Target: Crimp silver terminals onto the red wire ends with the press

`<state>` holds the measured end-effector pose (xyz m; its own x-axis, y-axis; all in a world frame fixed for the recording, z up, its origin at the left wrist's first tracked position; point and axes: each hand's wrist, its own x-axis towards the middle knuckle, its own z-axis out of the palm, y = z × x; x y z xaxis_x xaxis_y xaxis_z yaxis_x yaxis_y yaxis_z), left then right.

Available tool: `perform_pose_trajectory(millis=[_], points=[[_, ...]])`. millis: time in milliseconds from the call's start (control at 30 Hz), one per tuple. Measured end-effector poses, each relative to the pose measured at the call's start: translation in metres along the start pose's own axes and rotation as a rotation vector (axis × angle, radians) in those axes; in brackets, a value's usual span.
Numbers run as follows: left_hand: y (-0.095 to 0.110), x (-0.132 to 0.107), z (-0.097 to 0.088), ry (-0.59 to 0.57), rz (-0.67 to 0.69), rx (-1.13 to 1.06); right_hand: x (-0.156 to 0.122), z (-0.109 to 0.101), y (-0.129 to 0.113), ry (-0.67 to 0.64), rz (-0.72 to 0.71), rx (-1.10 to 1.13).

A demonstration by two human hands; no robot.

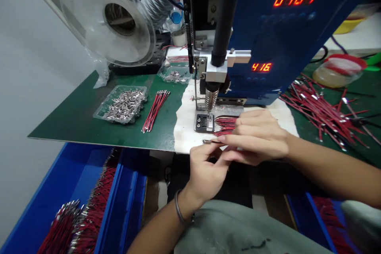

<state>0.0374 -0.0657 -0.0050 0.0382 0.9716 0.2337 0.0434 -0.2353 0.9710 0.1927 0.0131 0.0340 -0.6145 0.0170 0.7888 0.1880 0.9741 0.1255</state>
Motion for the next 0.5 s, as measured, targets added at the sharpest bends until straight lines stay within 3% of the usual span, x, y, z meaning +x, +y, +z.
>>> perform_pose_trajectory(millis=[100, 233, 500], points=[[0.003, -0.006, -0.005, 0.042, -0.038, -0.083, -0.002, -0.001, 0.002, 0.006, 0.002, 0.003], [0.008, -0.012, -0.02, 0.089, -0.07, -0.029, -0.004, -0.006, 0.006, 0.045, 0.007, -0.011], [0.012, 0.0, -0.077, 0.268, -0.128, 0.241, -0.006, -0.004, 0.008, 0.106, -0.062, -0.021]])
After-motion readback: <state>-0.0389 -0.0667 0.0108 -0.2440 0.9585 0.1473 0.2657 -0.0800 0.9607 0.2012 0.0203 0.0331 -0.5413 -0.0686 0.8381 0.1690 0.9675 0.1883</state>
